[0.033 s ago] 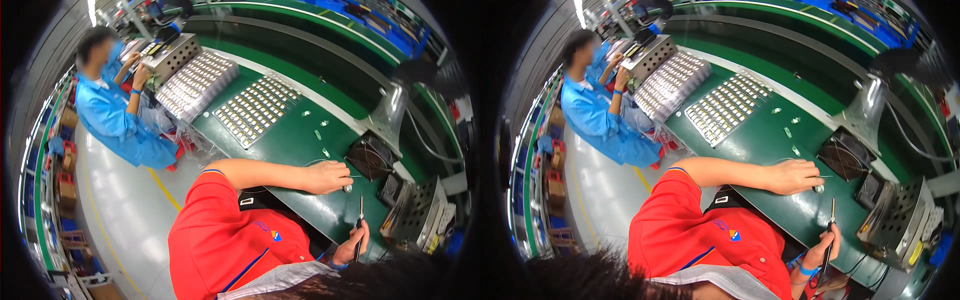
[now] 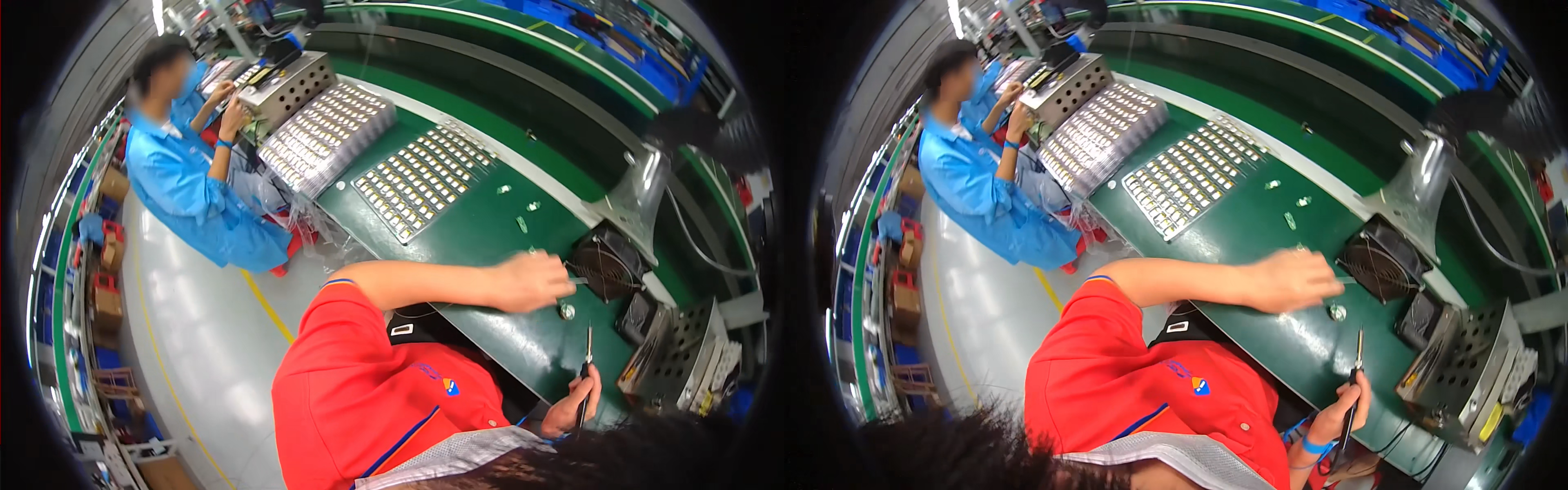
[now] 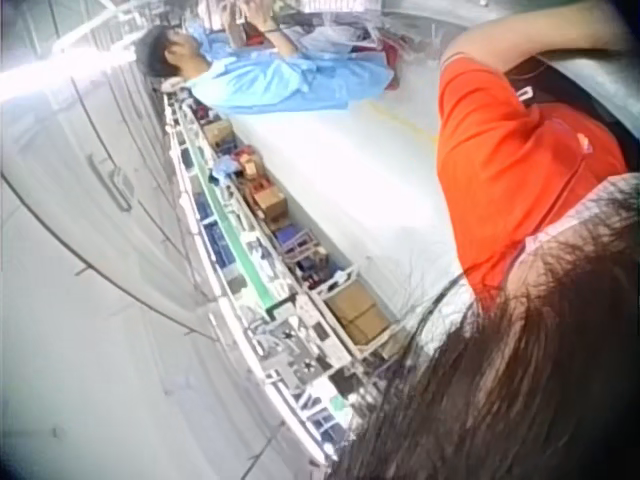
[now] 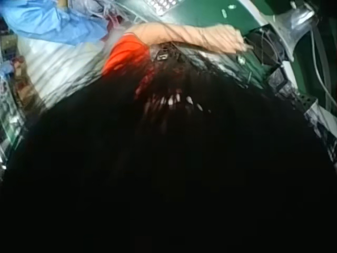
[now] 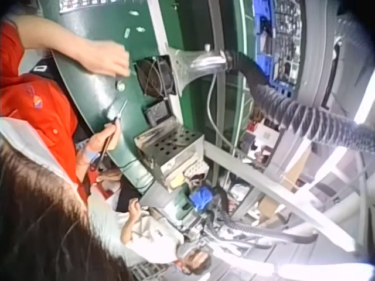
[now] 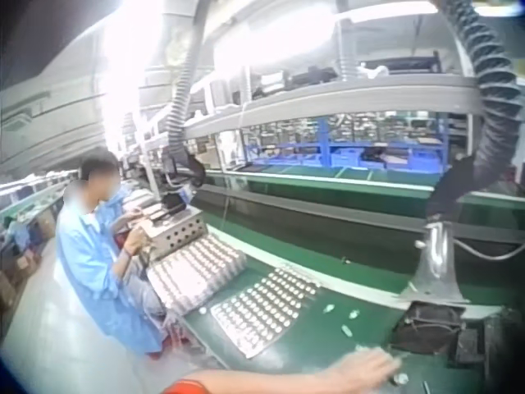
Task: Soldering small electronic components on a component tray at a factory workbench.
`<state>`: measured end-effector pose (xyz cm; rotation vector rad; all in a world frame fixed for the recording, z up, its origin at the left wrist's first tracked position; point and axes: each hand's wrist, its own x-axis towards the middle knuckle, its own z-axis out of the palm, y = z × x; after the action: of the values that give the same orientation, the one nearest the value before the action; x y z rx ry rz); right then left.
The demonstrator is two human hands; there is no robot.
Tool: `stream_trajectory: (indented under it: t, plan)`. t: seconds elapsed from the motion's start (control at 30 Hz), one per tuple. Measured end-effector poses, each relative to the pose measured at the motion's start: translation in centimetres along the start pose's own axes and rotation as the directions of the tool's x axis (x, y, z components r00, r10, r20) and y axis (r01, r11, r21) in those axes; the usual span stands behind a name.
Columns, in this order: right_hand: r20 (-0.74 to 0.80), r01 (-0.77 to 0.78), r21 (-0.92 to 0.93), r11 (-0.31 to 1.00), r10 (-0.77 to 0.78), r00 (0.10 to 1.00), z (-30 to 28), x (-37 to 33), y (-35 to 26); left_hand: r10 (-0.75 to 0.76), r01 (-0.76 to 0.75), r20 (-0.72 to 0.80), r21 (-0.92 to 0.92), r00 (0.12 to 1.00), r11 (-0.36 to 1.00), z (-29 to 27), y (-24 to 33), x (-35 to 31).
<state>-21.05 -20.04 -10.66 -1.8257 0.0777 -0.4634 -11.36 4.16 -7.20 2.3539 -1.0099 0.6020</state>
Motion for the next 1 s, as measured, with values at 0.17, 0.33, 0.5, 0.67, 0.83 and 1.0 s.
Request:
stream_trajectory:
  t: [0.17,0.33,0.5,0.67,0.83,1.0]
  plan:
    - [0.084,0.029,0.000,1.000,-0.029,0.996,-0.1,0.2,1.1,-0.540,0.599,-0.282,0.522,0.793,0.607,-17.5,-14.1,-9.8]
    - [-0.062,0.291,-0.145,0.946,-0.302,0.951,-0.2,0.5,4.0,-0.585,0.870,-0.720,0.491,0.373,-0.050,-29.3,-15.0,-21.5]
    - [0.018,0.130,-0.081,0.988,-0.129,0.992,-1.0,0.9,3.7,-0.807,0.987,-0.576,-0.004,-0.132,-0.159,-32.4,-12.7,-32.5]
    - [0.074,0.387,-0.258,0.885,-0.382,0.921,0.0,1.2,3.6,-0.837,0.818,-0.407,-0.570,-0.366,-0.080,-31.7,-13.4,-33.0]
    - [-0.007,0.076,-0.113,0.991,-0.078,0.997,0.9,0.1,0.2,-0.808,0.716,-0.372,-0.693,-0.457,-0.086,-32.2,-13.2,-32.9]
    - [-0.055,0.050,-0.094,0.994,-0.055,0.997,-2.0,0.4,-0.9,-0.794,0.719,-0.403,-0.692,-0.456,-0.061,-31.1,-14.6,-29.5]
